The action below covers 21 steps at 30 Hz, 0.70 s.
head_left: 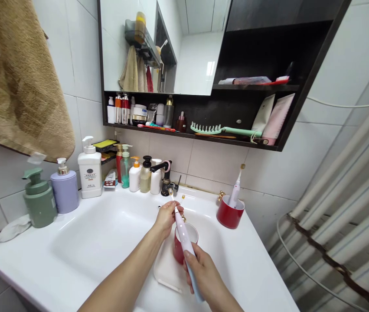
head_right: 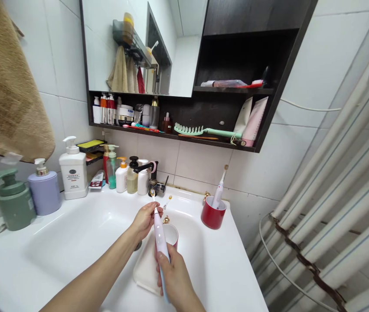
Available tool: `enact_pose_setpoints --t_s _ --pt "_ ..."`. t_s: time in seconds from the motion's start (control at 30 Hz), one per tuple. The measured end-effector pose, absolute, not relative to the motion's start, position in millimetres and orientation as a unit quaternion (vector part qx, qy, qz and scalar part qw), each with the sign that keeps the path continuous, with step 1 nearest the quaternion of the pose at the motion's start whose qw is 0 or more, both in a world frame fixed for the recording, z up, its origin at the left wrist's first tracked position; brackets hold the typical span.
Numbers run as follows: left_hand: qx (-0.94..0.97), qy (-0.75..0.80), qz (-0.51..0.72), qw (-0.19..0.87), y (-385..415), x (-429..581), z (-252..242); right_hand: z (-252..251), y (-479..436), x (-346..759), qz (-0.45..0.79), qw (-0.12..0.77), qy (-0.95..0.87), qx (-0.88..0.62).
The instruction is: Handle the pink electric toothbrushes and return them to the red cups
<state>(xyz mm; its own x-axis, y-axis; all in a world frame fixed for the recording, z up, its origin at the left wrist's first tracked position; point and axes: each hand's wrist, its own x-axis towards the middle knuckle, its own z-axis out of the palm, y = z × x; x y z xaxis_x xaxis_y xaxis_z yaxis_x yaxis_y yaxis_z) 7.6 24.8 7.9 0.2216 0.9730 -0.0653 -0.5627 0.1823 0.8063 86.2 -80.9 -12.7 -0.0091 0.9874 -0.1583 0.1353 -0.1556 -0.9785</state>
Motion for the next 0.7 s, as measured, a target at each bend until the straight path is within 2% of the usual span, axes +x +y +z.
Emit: enact_pose_setpoints --t_s 0.7 --pt "0.357 0.231 0.542 0.725 23.2 12.9 3.2 -15.3 -85.0 80.0 0.602 0.490 -0.419 -0.470"
